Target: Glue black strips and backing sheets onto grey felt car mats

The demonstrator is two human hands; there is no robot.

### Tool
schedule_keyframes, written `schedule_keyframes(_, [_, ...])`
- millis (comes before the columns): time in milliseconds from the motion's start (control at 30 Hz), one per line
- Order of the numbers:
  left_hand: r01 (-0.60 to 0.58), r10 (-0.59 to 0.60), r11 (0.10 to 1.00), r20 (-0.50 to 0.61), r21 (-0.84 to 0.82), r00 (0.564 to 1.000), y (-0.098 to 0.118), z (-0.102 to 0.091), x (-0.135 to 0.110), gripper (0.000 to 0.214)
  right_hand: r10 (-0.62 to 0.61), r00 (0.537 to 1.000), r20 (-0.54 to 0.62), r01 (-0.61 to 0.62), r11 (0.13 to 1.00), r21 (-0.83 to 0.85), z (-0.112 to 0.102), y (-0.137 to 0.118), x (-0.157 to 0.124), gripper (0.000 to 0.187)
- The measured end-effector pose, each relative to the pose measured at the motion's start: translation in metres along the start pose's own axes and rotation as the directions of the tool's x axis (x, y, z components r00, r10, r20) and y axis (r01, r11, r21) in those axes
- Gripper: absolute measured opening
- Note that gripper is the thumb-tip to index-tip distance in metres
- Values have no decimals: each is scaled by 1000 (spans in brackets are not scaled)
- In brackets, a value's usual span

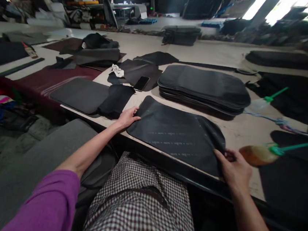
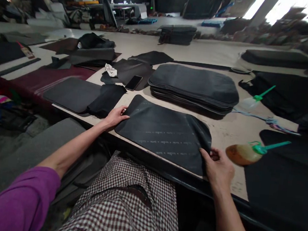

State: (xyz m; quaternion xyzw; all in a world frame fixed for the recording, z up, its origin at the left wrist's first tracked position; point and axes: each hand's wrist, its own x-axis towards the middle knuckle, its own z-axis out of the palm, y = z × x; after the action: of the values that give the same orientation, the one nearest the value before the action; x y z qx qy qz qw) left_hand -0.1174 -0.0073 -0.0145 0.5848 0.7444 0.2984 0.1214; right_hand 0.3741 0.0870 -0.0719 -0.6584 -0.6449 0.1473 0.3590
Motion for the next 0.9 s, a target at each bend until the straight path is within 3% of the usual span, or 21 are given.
schedule_keyframes(133, [7,-7,1000,0,-2,1000,-1,0,0,53,45,999,22,-46,998,48,-1,0,-1,62])
schedule_keyframes(367, [-18,18,1000,-25,-15,1000,-1,2,-2,56,12,1000,21,-12,1000,27,-1,-3,-2,67])
schedule_keyframes(467, [-84,85,996,-89,15,992,2,4,-6,68,-119,992,-52,116,992,-47,-2,-9,-4,71])
schedule_keyframes(567, [-242,252,962,-72,129,965,2,9,-10,59,-362,926,-111,331,916,-225,-6,-20,-8,66])
schedule_keyframes(700, [-322,308,922,96,217,946,-5,18,-11,42,-529,844,89,524,776,-350,-10,-33,-14,51])
schedule_keyframes(800, [-325,291,904,154,279,944,-12,21,-9,45,-550,787,279,616,723,-313,-10,-32,-13,58])
schedule_keyframes(900, [-338,284,866,194,369,939,-13,19,-8,49,-534,774,339,627,722,-293,-10,-27,-10,62])
